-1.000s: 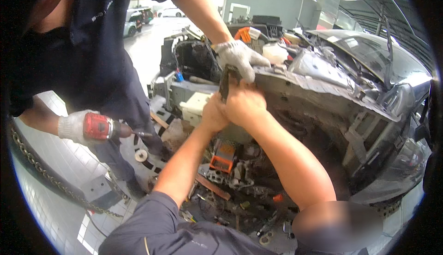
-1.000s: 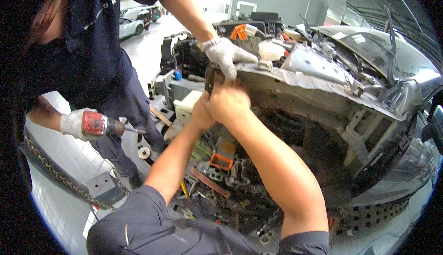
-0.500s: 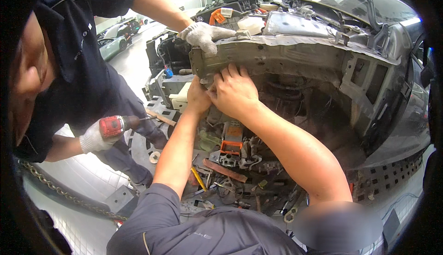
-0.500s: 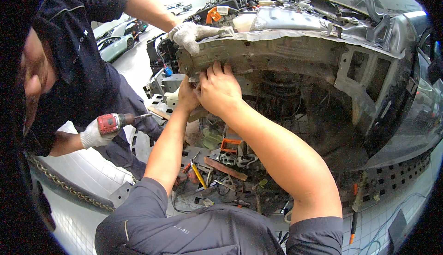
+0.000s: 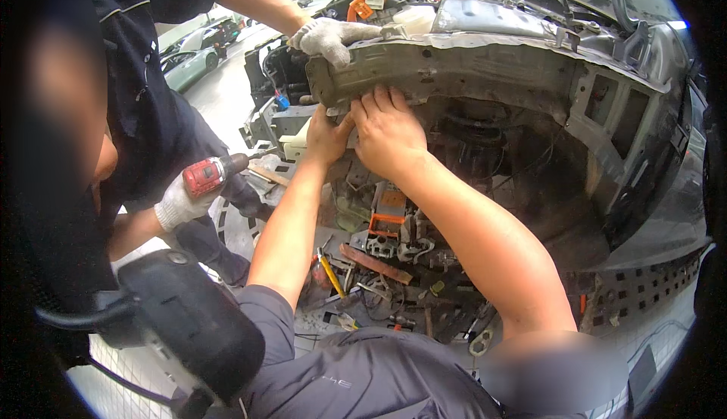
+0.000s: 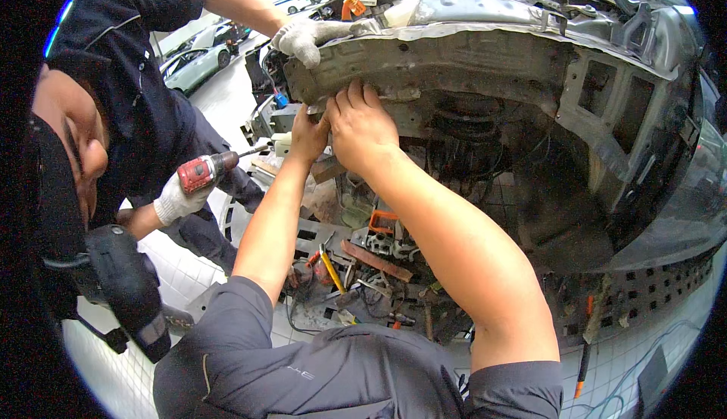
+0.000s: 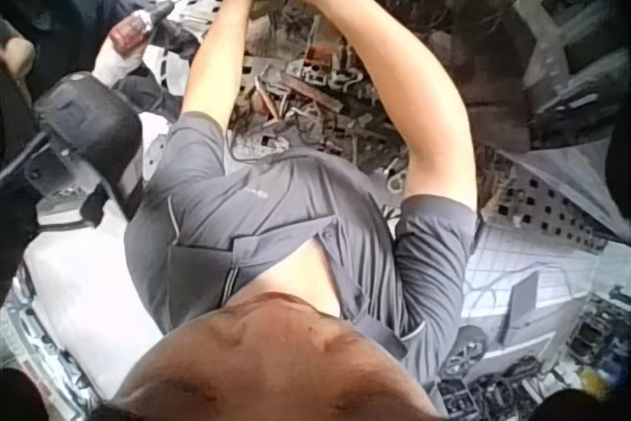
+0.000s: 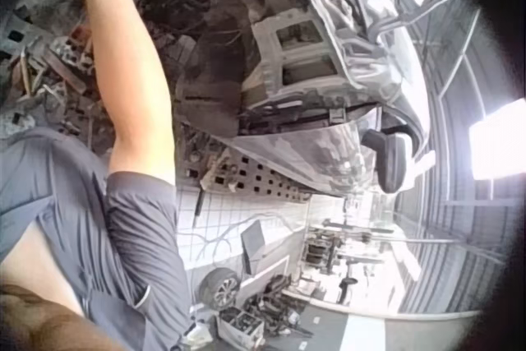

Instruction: The person assists a coworker in reattaching a metal panel to the front frame of a car. They position the panel, use a hammer and chisel to align it, and secure it with a power drill while the coworker fastens bolts.

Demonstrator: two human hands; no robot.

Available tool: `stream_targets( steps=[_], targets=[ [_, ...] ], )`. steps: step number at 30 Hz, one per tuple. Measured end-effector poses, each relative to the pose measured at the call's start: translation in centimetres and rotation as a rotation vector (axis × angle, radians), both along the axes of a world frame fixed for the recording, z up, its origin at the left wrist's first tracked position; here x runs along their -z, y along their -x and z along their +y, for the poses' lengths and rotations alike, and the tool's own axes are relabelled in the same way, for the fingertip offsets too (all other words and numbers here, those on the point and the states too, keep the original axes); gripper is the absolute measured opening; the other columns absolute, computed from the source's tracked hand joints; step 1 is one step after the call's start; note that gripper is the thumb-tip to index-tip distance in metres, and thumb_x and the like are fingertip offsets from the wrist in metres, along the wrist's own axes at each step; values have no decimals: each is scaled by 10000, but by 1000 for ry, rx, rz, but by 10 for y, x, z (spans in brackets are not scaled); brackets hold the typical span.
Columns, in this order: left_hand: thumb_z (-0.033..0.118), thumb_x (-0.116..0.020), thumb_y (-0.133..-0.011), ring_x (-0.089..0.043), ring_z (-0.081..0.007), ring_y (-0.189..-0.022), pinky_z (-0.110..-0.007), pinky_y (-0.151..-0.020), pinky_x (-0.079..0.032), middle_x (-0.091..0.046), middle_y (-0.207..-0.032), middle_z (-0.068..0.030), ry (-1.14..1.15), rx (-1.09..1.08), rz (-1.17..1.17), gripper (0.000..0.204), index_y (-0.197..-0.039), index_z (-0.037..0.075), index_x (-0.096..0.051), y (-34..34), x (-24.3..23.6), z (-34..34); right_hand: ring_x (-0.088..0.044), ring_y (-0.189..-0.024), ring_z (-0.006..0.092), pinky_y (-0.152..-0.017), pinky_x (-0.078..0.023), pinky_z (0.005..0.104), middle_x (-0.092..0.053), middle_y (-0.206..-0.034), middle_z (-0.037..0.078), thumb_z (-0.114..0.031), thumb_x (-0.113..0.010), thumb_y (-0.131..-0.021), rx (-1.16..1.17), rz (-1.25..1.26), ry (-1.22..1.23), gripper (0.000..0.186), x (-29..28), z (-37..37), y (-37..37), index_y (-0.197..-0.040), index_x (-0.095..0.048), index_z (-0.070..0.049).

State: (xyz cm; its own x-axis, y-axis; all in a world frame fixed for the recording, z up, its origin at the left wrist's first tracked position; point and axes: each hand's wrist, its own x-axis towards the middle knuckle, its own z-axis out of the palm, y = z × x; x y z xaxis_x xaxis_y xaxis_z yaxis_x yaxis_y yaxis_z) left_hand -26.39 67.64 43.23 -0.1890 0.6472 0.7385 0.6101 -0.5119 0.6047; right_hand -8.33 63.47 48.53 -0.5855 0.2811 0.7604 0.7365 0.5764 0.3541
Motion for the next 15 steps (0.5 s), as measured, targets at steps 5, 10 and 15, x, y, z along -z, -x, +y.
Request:
stream_targets(
  steps=[5, 10, 15],
  targets=[
    [507, -710, -791, -609, -389, -993, -431, -819, -481, -638, -1059, -210, -14, 33, -46, 622, -1148, 20, -562, -8, -4, -4, -452, -1175, 307, -1042, -309, 422, -564, -1141, 128, -278, -659, -710, -13, 27, -19, 554, 3, 4, -1, -1186, -560, -14],
    [491, -713, -793, -614, -384, -991, -427, -825, -482, -640, -1063, -210, -39, 48, -77, 609, -1145, 17, -563, -5, 2, 2, -436, -1203, 309, -1060, -291, 425, -555, -1172, 134, -283, -658, -713, -43, 38, 35, 567, 2, 4, -2, -1201, -557, -13],
    [449, -725, -796, -621, -357, -1004, -414, -837, -482, -646, -1071, -195, -39, 19, -84, 584, -1153, 14, -568, 4, 9, 11, -427, -1218, 311, -1074, -271, 425, -549, -1185, 140, -288, -654, -716, -12, 29, -3, 578, 4, 4, 0, -1212, -552, -8]
  ],
)
